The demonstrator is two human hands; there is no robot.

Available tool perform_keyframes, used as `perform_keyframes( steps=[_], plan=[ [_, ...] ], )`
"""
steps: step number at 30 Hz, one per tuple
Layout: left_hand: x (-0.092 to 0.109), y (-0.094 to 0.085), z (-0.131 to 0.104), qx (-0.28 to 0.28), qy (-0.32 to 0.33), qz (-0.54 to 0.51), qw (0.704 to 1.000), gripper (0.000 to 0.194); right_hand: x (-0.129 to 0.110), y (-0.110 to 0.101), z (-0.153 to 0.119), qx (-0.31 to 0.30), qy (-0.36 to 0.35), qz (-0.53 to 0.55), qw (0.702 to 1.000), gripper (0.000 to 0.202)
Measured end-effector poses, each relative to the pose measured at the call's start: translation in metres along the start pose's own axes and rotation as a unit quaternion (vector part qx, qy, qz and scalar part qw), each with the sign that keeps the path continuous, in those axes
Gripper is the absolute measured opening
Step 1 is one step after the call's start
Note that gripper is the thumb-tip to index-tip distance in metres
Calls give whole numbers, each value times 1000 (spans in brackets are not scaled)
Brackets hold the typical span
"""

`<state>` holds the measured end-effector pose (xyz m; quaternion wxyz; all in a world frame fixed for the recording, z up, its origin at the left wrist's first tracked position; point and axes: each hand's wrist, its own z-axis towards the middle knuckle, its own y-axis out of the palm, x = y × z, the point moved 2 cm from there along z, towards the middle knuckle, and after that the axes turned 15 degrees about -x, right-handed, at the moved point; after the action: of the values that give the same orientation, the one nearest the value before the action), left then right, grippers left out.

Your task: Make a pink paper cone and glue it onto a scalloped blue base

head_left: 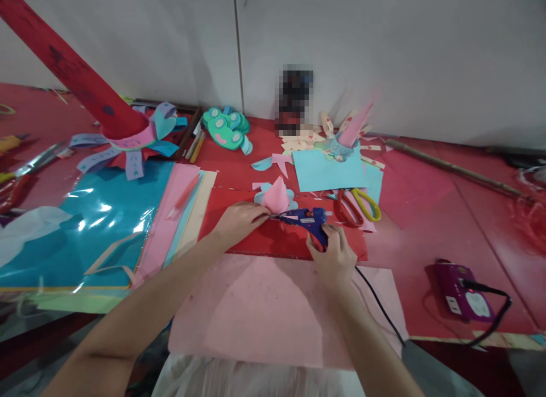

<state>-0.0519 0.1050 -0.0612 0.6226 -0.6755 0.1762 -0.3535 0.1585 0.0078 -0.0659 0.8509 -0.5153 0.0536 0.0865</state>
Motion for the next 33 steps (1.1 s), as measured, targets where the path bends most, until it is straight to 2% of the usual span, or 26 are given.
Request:
perform_keyframes(
  steps=[27,33],
  plan=[
    [-1,3,-1,-5,0,-7,1000,30,-1,-4,-1,24,-12,-9,1000,22],
    [1,2,-2,1,13,5,1000,34,2,-4,-3,-23,41,19,999,18]
  ],
)
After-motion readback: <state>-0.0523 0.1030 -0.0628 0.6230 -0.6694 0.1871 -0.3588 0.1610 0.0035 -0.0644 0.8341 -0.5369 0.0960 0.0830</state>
